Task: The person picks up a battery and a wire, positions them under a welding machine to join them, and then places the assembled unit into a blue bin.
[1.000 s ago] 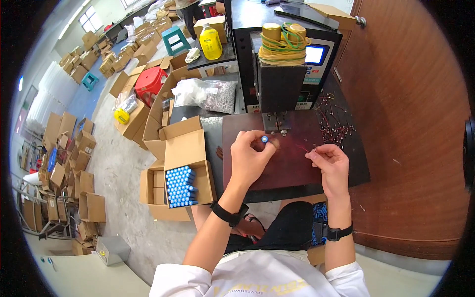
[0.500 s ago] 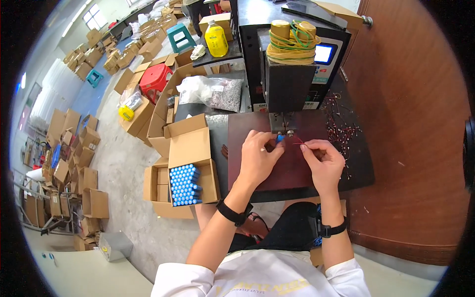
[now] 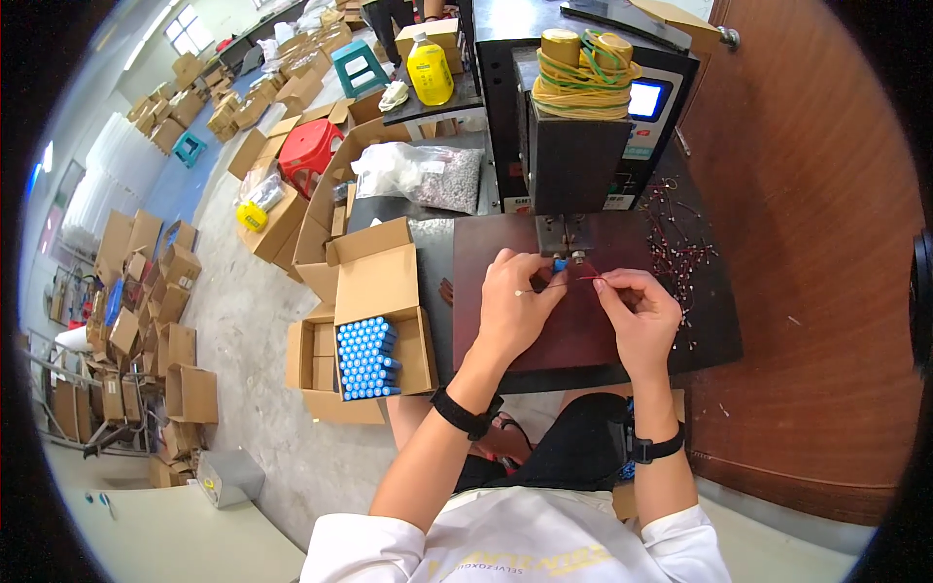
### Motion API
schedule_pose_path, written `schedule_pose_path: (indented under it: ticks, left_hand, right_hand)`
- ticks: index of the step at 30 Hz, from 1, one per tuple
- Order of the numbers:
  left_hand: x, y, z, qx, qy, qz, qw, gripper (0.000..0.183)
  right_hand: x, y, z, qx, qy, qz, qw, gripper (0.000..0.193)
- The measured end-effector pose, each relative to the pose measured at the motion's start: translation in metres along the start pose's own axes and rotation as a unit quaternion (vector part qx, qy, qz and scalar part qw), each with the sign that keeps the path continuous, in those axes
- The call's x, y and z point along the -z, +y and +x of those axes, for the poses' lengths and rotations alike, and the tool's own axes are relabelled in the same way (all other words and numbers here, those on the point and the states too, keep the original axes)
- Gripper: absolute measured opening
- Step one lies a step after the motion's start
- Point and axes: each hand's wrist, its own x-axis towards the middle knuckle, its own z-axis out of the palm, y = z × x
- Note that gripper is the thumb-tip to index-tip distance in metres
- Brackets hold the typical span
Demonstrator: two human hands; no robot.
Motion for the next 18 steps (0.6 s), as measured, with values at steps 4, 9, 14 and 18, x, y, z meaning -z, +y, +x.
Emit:
schedule_pose_path:
  ticks: [4,9,14,18]
  left_hand:
    - [-0.001,0.0,0.0,0.007,0.001,-0.004,1.0,0.019]
    - [-0.001,-0.003,0.002,-0.034,-0.005,-0.001,0.999,0.018]
    - [0.0,0.003,0.001,0.015,-0.01,-0.007,1.0,0.02]
    - [0.003,-0.004,-0.001,-0.027,-0.014,-0.02,0.999,0.022]
  right_hand:
    - [0.0,0.001,0.001,0.004,0.0,-0.003,1.0,0.01]
    - [0.0,0.001,0.001,-0.01,0.006,0.012,1.0,0.011]
    - [0.002,-0.002,-0.001,-0.008,0.015,0.008,1.0,0.01]
    - [0.01,-0.022,-0.011,-0.065,0.042,0.04,0.996,0.011]
